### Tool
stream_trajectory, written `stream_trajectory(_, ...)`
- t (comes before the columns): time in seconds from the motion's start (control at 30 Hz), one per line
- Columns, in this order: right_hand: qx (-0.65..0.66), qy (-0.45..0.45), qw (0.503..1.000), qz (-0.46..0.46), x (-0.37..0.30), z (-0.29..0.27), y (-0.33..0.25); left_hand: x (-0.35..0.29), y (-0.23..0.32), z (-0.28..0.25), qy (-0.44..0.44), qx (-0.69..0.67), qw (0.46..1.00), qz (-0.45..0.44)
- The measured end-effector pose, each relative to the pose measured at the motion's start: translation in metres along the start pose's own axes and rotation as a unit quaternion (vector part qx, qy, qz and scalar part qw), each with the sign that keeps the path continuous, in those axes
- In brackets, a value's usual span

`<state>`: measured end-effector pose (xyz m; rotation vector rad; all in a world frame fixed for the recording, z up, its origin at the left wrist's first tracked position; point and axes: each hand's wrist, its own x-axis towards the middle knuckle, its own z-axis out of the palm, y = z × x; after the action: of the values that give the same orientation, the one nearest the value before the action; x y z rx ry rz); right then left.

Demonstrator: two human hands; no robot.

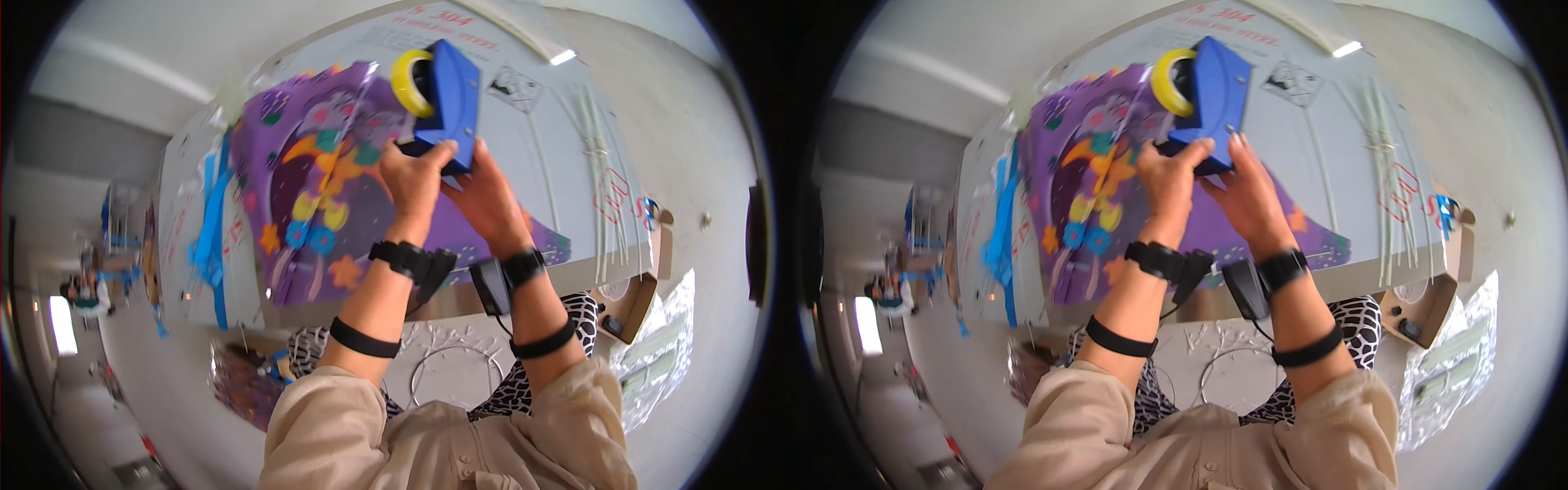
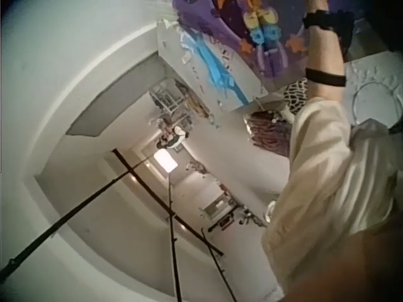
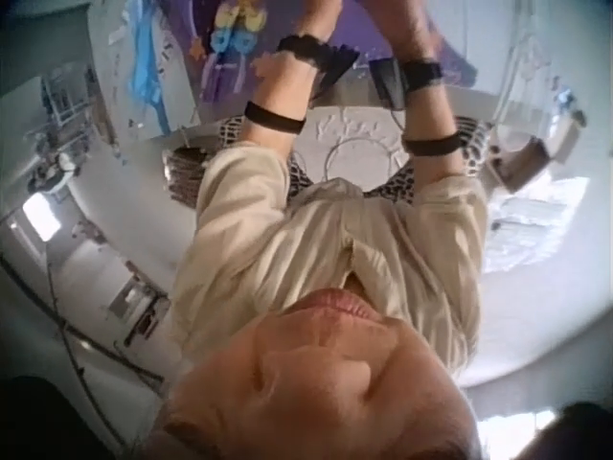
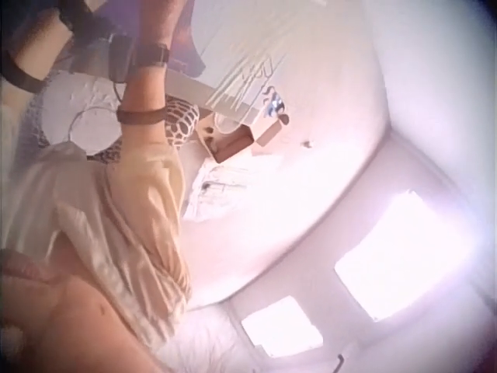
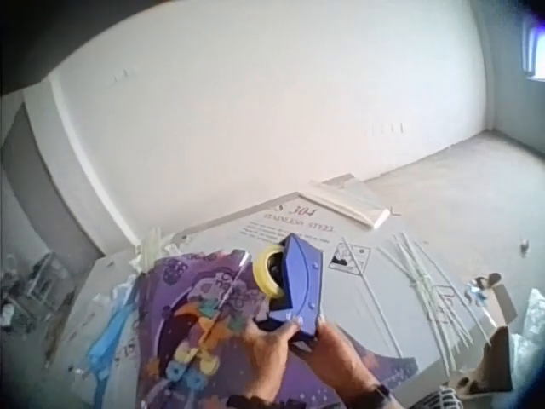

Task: The recorder is assembling a kite by attaching the sail material to the frame using a tape dispenser and string.

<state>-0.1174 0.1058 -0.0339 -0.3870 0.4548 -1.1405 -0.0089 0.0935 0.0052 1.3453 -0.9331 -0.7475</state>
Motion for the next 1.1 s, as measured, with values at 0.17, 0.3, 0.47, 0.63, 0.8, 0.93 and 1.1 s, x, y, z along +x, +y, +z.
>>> stream_trajectory(0.17, 0.03, -0.102, 0.994, 0.017, -0.077, 0.058, 0.055, -0.072, 0.022, -0.102, 0.027, 0.011, 1.0, 0.005)
stream_trajectory(0.3, 0.049, -0.18, 0.975, 0.12, -0.116, 0.103, 0.115, -0.126, 0.046, -0.194, 0.1, -0.068, 0.992, 0.021)
stream_trajectory(0.47, 0.06, -0.208, 0.936, 0.277, -0.13, 0.147, 0.198, -0.16, 0.053, -0.285, 0.264, 0.005, 0.964, 0.027)
stream_trajectory(0.63, 0.029, -0.202, 0.912, 0.357, -0.123, 0.174, 0.265, -0.168, 0.028, -0.36, 0.315, 0.116, 0.942, -0.014)
stream_trajectory(0.8, 0.016, -0.182, 0.897, 0.403, -0.106, 0.175, 0.308, -0.155, 0.01, -0.387, 0.345, 0.162, 0.924, -0.032)
stream_trajectory(0.93, 0.046, -0.157, 0.897, 0.41, -0.096, 0.169, 0.329, -0.144, -0.006, -0.397, 0.333, 0.202, 0.921, -0.011)
stream_trajectory(1.1, 0.058, -0.07, 0.906, 0.414, -0.091, 0.169, 0.328, -0.126, -0.02, -0.39, 0.312, 0.369, 0.875, 0.033)
